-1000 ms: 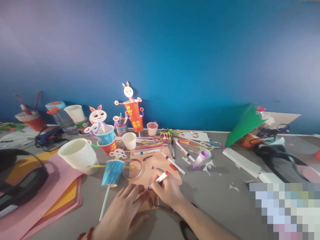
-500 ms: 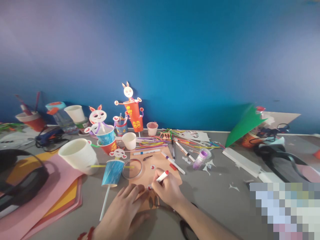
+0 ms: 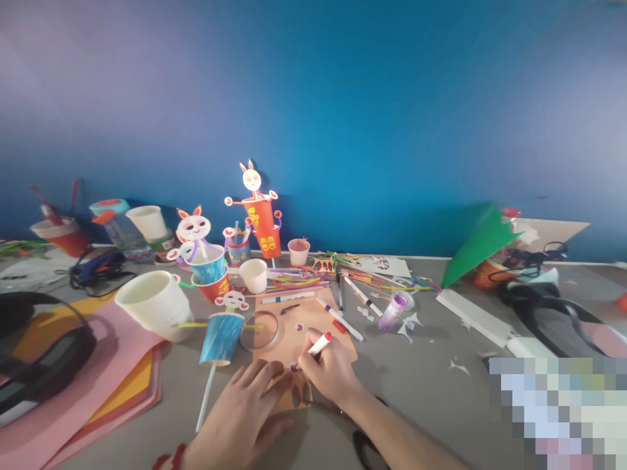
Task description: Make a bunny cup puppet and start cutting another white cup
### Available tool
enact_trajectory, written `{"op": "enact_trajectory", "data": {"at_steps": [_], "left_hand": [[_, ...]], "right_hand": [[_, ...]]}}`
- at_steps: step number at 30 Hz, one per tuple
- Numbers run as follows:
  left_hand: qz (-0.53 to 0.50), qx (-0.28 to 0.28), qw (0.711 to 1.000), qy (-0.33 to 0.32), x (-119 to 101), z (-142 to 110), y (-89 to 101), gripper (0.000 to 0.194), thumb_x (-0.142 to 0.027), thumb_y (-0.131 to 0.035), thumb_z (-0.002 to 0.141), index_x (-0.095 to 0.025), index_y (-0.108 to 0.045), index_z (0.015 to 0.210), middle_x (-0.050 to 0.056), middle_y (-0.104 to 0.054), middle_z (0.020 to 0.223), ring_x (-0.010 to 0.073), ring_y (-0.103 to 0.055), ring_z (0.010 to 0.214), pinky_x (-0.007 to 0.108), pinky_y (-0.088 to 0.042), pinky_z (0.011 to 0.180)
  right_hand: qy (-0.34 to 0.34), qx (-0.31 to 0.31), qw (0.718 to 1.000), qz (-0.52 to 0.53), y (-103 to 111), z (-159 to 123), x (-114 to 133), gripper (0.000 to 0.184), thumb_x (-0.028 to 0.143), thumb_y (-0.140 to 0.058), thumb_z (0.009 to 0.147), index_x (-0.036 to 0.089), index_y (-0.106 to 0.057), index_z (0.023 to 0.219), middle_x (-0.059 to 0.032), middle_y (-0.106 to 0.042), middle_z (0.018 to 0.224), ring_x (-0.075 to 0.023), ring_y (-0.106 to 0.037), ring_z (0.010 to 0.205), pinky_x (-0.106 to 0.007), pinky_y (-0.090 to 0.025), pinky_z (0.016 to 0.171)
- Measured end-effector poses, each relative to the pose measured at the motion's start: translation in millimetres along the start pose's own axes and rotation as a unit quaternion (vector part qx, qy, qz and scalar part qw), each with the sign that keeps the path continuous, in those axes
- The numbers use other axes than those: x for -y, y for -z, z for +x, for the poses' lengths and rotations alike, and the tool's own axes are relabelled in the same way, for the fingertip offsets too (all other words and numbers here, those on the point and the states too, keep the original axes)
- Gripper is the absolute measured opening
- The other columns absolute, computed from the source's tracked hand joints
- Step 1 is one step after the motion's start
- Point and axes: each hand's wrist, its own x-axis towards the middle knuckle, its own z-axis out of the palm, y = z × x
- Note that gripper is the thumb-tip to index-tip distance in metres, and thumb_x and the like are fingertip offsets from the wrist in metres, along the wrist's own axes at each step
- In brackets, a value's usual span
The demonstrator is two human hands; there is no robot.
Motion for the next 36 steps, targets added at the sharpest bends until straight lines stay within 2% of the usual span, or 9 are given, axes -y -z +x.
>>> {"op": "enact_trajectory", "data": {"at_steps": [36], "left_hand": [[0.002,-0.003,1.000,-0.002,0.4,0.8,-0.2,0.047,-0.036,-0.065,0.090,-0.029,-0.054,0.135,0.005,-0.060,0.129,0.0292,-0.054,0.114,0.044,-0.045,0.096]], "right_hand": [[0.002,-0.014,1.000,0.001,-0.1,0.5,-2.8,0.018,0.015,-0.048,0.079,0.024,-0.041,0.065,0.0075,-0.044,0.052,-0.0120,-0.044,0.048,-0.022,-0.030,0.047]]}}
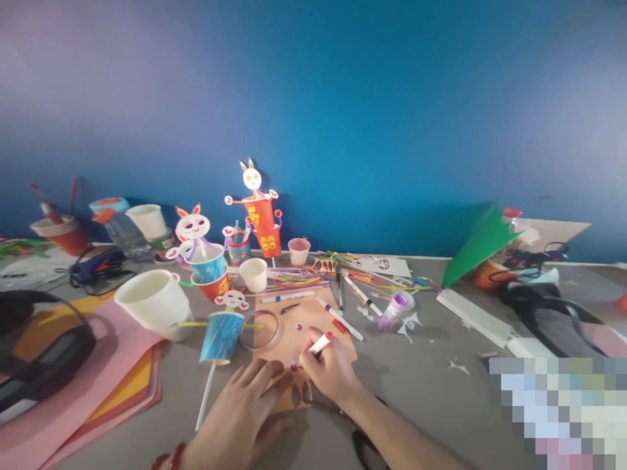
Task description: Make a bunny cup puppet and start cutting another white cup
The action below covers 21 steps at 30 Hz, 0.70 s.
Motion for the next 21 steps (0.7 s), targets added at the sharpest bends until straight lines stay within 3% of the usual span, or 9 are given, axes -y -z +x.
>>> {"op": "enact_trajectory", "data": {"at_steps": [21], "left_hand": [[-0.008,0.001,1.000,-0.001,-0.5,-0.4,0.6,0.044,-0.034,-0.066,0.089,-0.026,-0.056,0.132,0.006,-0.060,0.127,0.0305,-0.054,0.112,0.047,-0.047,0.094]], "right_hand": [[-0.006,0.006,1.000,0.004,-2.6,0.3,0.1,0.017,0.015,-0.049,0.079,0.024,-0.041,0.066,0.0080,-0.043,0.051,-0.0118,-0.044,0.048,-0.021,-0.029,0.046]]}}
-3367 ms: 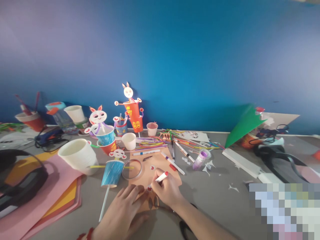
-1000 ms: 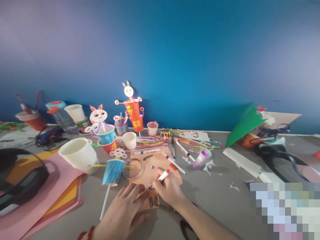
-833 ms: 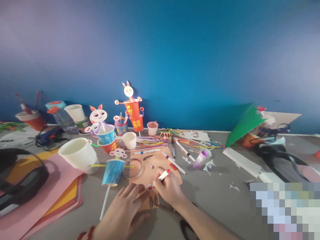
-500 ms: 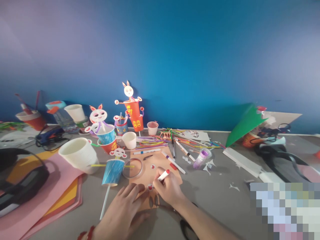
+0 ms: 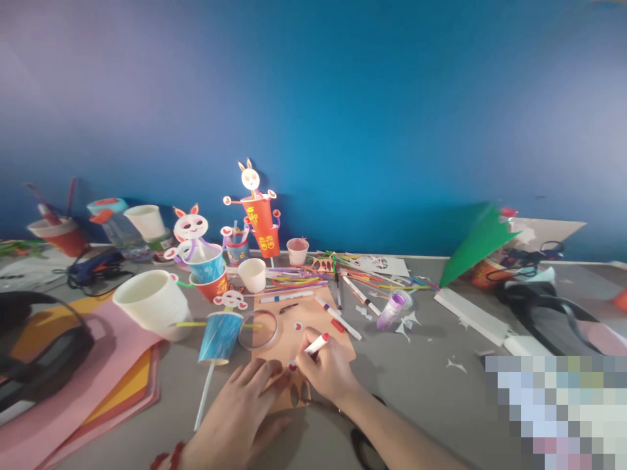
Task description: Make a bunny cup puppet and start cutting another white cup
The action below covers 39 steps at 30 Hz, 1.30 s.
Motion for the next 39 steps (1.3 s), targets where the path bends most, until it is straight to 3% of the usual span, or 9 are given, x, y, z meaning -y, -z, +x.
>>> {"op": "enact_trajectory", "data": {"at_steps": [30,39], "left_hand": [[0.004,0.000,1.000,-0.003,1.3,1.5,-2.2,0.046,-0.035,-0.066,0.089,-0.026,-0.056,0.133,0.007,-0.061,0.129,0.0313,-0.055,0.112,0.049,-0.048,0.095],[0.000,0.000,1.000,0.002,-0.1,1.3,0.2,0.045,-0.032,-0.066,0.089,-0.026,-0.057,0.132,0.007,-0.061,0.127,0.0297,-0.055,0.112,0.046,-0.046,0.097]], "right_hand": [[-0.003,-0.021,1.000,-0.010,1.5,0.6,1.9,0.018,0.017,-0.048,0.079,0.024,-0.041,0.064,0.0080,-0.041,0.051,-0.0125,-0.043,0.048,-0.022,-0.029,0.048],[-0.003,-0.029,0.999,0.029,1.4,0.4,0.7,0.018,0.015,-0.051,0.079,0.023,-0.045,0.063,0.0081,-0.044,0.050,-0.0115,-0.044,0.047,-0.021,-0.029,0.046]]}}
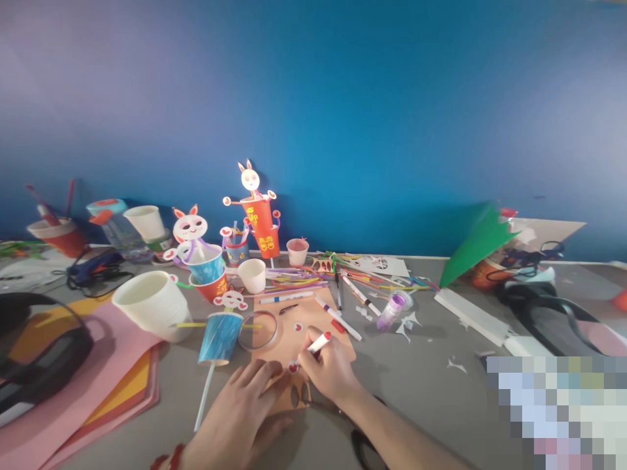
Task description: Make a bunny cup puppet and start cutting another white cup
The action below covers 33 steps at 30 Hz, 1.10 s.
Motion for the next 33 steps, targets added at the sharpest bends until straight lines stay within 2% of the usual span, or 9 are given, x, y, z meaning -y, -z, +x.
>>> {"op": "enact_trajectory", "data": {"at_steps": [10,18,21,23,24,26,28,30,33], "left_hand": [[-0.001,-0.024,1.000,-0.008,5.0,-0.7,-8.1,0.046,-0.030,-0.068,0.088,-0.028,-0.056,0.132,0.005,-0.060,0.128,0.0285,-0.055,0.111,0.043,-0.046,0.093],[0.004,-0.025,1.000,-0.013,10.1,2.1,-12.4,0.046,-0.031,-0.071,0.084,-0.025,-0.058,0.128,0.004,-0.063,0.125,0.0281,-0.056,0.108,0.041,-0.046,0.087],[0.006,-0.021,1.000,-0.011,13.5,3.8,-16.5,0.052,-0.037,-0.070,0.085,-0.025,-0.055,0.133,0.005,-0.063,0.124,0.0283,-0.056,0.107,0.041,-0.046,0.088],[0.012,-0.022,1.000,-0.013,16.4,4.1,-19.6,0.055,-0.037,-0.070,0.084,-0.024,-0.054,0.135,0.006,-0.063,0.126,0.0286,-0.056,0.107,0.041,-0.045,0.090],[0.016,-0.023,0.999,-0.015,17.6,4.1,-20.8,0.056,-0.036,-0.070,0.084,-0.024,-0.053,0.136,0.006,-0.063,0.126,0.0287,-0.056,0.108,0.041,-0.045,0.090],[0.024,-0.027,0.999,-0.019,19.2,3.9,-22.4,0.054,-0.032,-0.069,0.084,-0.023,-0.054,0.135,0.007,-0.063,0.128,0.0290,-0.057,0.108,0.041,-0.045,0.089],[0.026,-0.031,0.999,-0.023,19.6,4.0,-23.3,0.050,-0.028,-0.068,0.083,-0.023,-0.057,0.132,0.007,-0.064,0.127,0.0290,-0.058,0.108,0.040,-0.046,0.088],[0.028,-0.045,0.998,-0.021,19.7,4.4,-24.1,0.049,-0.024,-0.069,0.080,-0.023,-0.060,0.128,0.007,-0.065,0.123,0.0290,-0.058,0.107,0.039,-0.046,0.087],[0.028,-0.082,0.996,-0.023,21.7,4.8,-24.8,0.053,-0.019,-0.070,0.077,-0.025,-0.059,0.129,0.006,-0.066,0.119,0.0282,-0.059,0.107,0.038,-0.046,0.088]], "right_hand": [[0.002,-0.090,0.989,0.120,7.1,-1.0,9.6,0.018,0.036,-0.056,0.092,0.020,-0.056,0.083,0.0036,-0.058,0.062,-0.0102,-0.046,0.048,-0.020,-0.035,0.045],[-0.007,-0.129,0.961,0.243,48.5,18.3,41.3,0.026,0.047,-0.060,0.092,0.023,-0.060,0.102,0.0012,-0.062,0.080,-0.0071,-0.040,0.045,-0.018,-0.031,0.038],[-0.016,-0.088,0.985,0.148,69.7,6.4,47.0,0.028,0.046,-0.058,0.093,0.022,-0.064,0.106,-0.0023,-0.066,0.079,-0.0105,-0.046,0.046,-0.020,-0.034,0.039],[0.000,-0.086,0.996,0.005,84.0,-12.0,40.7,0.022,0.037,-0.057,0.092,0.023,-0.068,0.106,-0.0058,-0.072,0.083,-0.0169,-0.060,0.055,-0.025,-0.046,0.048],[0.031,-0.088,0.993,-0.071,90.9,-23.7,34.0,0.021,0.029,-0.057,0.089,0.025,-0.070,0.105,-0.0075,-0.074,0.092,-0.0217,-0.068,0.070,-0.027,-0.052,0.059],[0.082,-0.043,0.977,-0.191,103.2,-50.1,15.5,0.049,0.012,-0.055,0.074,0.029,-0.067,0.118,-0.0085,-0.073,0.116,-0.0293,-0.071,0.099,-0.032,-0.055,0.077],[0.071,-0.064,0.958,-0.270,112.1,-76.3,-5.3,0.072,0.005,-0.050,0.059,0.030,-0.063,0.125,-0.0083,-0.072,0.120,-0.0290,-0.073,0.098,-0.031,-0.057,0.075],[0.045,-0.117,0.937,-0.325,115.9,-98.0,-22.1,0.075,0.004,-0.048,0.056,0.031,-0.063,0.124,-0.0083,-0.073,0.119,-0.0292,-0.075,0.095,-0.032,-0.059,0.073],[0.043,-0.135,0.936,-0.323,112.4,-115.0,-32.0,0.060,0.006,-0.049,0.071,0.032,-0.060,0.124,-0.0089,-0.075,0.115,-0.0276,-0.076,0.090,-0.032,-0.060,0.071]]}}
